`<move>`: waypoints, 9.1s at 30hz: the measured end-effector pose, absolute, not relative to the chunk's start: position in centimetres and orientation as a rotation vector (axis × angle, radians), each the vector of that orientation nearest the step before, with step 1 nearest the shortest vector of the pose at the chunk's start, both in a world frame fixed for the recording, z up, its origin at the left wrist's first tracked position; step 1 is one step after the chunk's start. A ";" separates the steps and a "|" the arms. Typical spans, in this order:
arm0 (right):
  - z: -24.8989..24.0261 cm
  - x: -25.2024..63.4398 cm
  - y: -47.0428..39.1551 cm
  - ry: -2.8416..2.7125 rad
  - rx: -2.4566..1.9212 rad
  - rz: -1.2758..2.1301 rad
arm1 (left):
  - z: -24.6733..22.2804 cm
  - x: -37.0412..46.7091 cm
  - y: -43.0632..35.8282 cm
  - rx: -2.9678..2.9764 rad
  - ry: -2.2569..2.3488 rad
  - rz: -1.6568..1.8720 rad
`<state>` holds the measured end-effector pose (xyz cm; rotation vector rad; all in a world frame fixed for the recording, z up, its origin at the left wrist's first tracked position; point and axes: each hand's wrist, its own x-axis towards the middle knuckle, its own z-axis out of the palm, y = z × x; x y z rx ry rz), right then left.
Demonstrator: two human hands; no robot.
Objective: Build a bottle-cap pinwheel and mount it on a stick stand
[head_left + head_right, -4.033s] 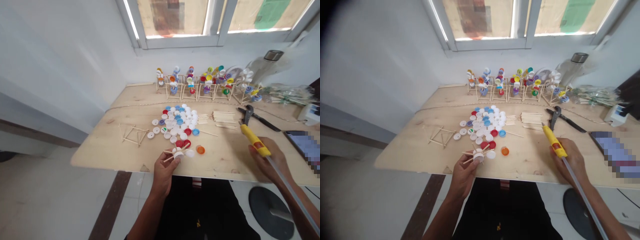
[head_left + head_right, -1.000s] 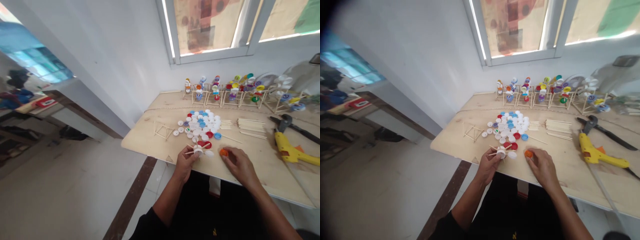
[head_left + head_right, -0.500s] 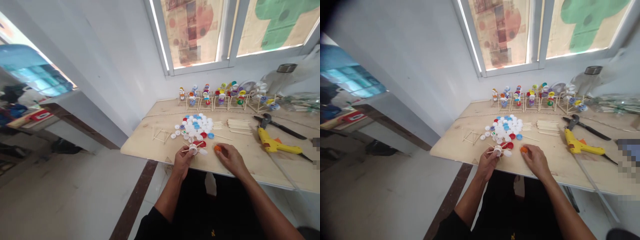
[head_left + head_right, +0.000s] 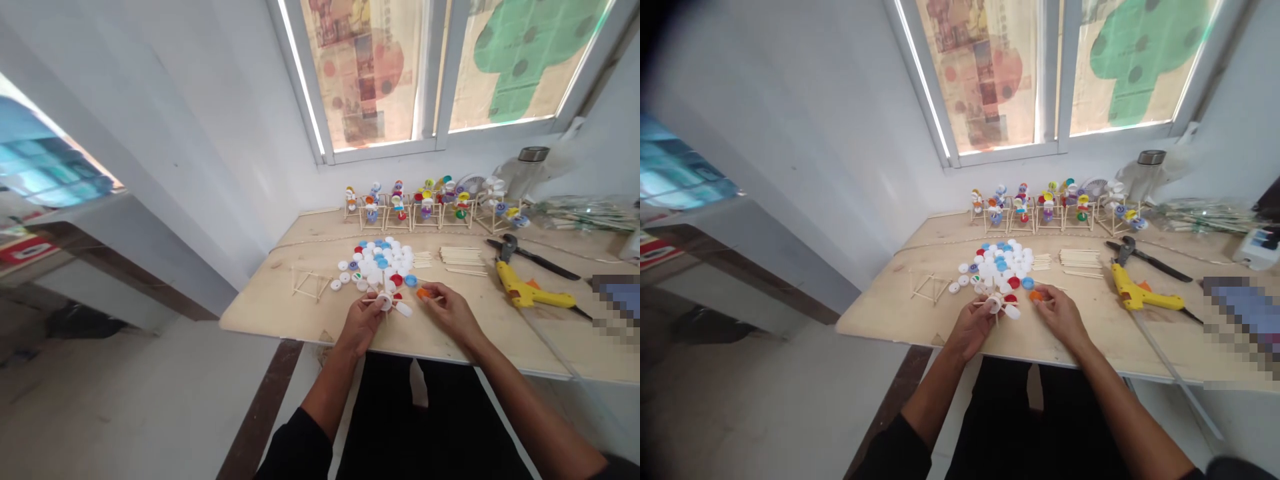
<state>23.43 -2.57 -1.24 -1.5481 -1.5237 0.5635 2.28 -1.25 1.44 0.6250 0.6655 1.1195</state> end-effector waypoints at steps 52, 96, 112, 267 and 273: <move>2.5 23.7 2.5 -1.154 -1.226 0.878 | 2.8 3.9 9.3 0.943 0.595 1.101; 2.7 23.5 2.4 -1.255 -1.269 0.857 | 2.4 4.3 9.0 1.008 0.610 1.034; 2.6 23.4 2.4 -1.291 -1.320 0.851 | 2.1 4.3 9.1 1.090 0.603 0.998; 3.5 23.9 1.9 -1.436 -1.410 0.787 | 2.3 4.7 8.4 1.049 0.569 0.984; 3.6 23.8 1.8 -1.453 -1.408 0.812 | 2.0 4.7 8.5 1.072 0.582 0.968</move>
